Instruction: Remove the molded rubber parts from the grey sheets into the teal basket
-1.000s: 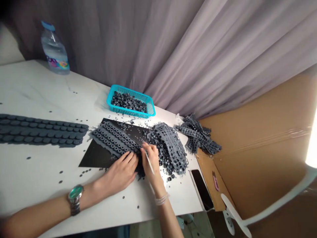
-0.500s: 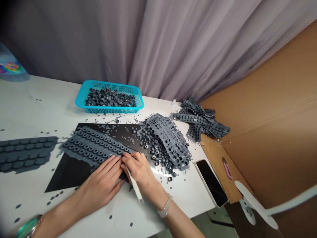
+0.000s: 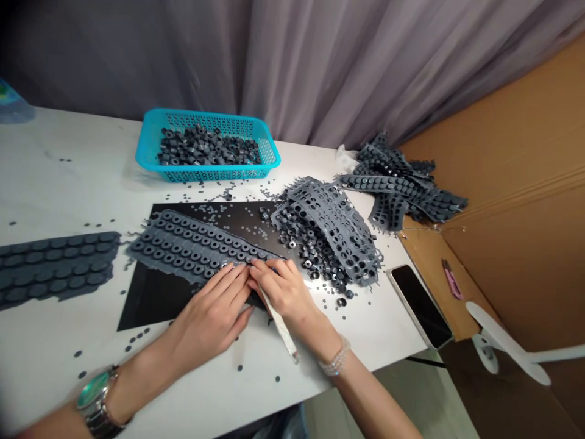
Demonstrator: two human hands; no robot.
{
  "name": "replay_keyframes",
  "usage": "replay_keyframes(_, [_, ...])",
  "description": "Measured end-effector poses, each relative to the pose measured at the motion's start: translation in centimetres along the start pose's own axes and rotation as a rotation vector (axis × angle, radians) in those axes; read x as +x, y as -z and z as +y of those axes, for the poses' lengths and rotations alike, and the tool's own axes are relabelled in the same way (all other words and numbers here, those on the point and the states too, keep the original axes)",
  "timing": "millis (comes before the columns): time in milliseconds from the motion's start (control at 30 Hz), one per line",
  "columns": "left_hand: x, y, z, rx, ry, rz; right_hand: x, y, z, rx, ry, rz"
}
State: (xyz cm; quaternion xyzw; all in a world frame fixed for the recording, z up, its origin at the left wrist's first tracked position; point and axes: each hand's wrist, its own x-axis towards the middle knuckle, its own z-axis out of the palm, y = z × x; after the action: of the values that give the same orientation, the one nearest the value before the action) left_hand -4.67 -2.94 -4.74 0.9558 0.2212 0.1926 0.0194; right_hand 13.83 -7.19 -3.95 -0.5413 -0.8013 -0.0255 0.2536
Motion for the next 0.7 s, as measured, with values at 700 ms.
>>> replay_keyframes(700, [0.2,0.0,0.1,-0.004,0.001,-0.013,1.8,2.1,-0.3,-0.077,0.083,-0.225])
